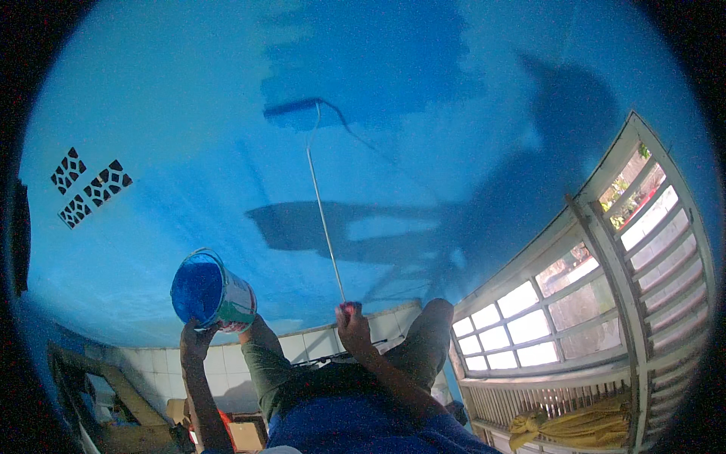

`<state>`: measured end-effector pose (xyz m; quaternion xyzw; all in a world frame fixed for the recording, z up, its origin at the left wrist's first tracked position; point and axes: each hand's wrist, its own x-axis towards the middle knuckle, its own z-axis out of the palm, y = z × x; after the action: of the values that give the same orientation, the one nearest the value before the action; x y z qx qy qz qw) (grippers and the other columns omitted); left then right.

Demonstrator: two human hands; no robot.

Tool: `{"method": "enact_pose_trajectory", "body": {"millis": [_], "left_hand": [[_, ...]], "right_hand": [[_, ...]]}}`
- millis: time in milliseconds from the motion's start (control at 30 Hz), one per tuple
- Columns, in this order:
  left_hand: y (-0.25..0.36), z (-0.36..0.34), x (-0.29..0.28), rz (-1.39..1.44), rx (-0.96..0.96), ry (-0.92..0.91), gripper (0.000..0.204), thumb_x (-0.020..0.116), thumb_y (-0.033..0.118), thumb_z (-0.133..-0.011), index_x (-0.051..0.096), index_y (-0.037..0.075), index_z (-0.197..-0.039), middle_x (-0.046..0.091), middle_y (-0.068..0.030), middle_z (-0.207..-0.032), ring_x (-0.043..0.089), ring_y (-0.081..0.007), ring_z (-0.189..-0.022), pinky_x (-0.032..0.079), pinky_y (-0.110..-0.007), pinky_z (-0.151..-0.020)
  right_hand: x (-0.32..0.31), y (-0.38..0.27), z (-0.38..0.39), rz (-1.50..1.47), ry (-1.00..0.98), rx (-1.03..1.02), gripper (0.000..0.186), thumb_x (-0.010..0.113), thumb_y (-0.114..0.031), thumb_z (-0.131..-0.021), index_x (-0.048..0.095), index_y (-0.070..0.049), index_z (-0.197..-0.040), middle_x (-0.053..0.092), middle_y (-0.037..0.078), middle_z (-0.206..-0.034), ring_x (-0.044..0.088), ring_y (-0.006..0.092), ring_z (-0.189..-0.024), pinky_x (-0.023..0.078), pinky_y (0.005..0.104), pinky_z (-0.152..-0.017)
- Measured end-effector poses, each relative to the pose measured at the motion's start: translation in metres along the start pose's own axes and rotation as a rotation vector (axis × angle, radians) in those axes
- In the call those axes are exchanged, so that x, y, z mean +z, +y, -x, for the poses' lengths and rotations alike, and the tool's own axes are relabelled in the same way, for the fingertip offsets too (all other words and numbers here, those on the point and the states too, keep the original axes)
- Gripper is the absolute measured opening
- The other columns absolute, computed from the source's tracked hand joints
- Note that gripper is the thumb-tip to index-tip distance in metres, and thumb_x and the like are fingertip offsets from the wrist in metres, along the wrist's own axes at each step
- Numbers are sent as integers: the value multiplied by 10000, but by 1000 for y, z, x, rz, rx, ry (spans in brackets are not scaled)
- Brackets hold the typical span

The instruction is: The person paints a ceiling blue using a roller attached to an extension pole. They repeatedly dip the roller into a paint bucket held in the other hand and apply paint in long strokes across the ceiling surface.

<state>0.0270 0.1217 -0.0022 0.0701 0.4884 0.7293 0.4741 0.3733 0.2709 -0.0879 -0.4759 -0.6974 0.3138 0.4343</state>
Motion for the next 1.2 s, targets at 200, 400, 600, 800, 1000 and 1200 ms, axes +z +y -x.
{"method": "enact_pose_trajectory", "body": {"millis": [200, 400, 600, 800, 1000, 1200], "left_hand": [[-17, -13, -43, -533, 356, -270, 368, 422, 107, -837, 347, -116, -1119, 464, -268, -1111, 506, -353, -999, 479, -427, -846], [-1, 1, -4, -600, 244, -155, 336, 439, 134, -841, 408, -114, -1066, 534, -245, -1012, 553, -342, -915, 482, -418, -828], [-1, 0, -2, -294, 119, -79, 253, 504, 33, -804, 437, -103, -1007, 527, -221, -1053, 554, -255, -960, 512, -353, -764], [-6, -4, -16, -423, 251, -132, 259, 615, -17, -748, 464, -80, -947, 567, -207, -986, 582, -238, -888, 517, -349, -738], [-17, -18, -33, -567, 387, -86, 325, 672, -32, -705, 456, -67, -945, 581, -204, -950, 606, -245, -825, 529, -336, -673], [-24, -16, -44, -570, 456, -141, 336, 557, 161, -815, 446, -99, -997, 573, -247, -967, 582, -288, -900, 490, -372, -769]], "right_hand": [[2, -11, -9, -44, -59, -63, 356, 511, -281, -862, 364, -19, -1054, 584, 173, -696, 585, 372, -629, 459, 417, -524], [15, -23, -35, -81, 17, 39, 332, 517, -279, -858, 379, -19, -1011, 598, 155, -742, 598, 346, -647, 475, 406, -539], [-9, -2, 23, 70, -68, 75, 296, 500, -257, -862, 419, -13, -1009, 584, 193, -727, 578, 393, -655, 460, 421, -543], [-24, 2, 41, 130, -32, 111, 292, 484, -259, -868, 428, -12, -1013, 566, 212, -673, 567, 407, -624, 445, 422, -526], [-34, -31, 10, -28, -43, 132, 274, 470, -238, -884, 406, -2, -1007, 570, 172, -685, 581, 338, -599, 446, 390, -516], [-21, -47, -27, -60, 11, -18, 262, 493, -199, -876, 387, -1, -1010, 578, 157, -688, 592, 305, -594, 451, 381, -517]]}}
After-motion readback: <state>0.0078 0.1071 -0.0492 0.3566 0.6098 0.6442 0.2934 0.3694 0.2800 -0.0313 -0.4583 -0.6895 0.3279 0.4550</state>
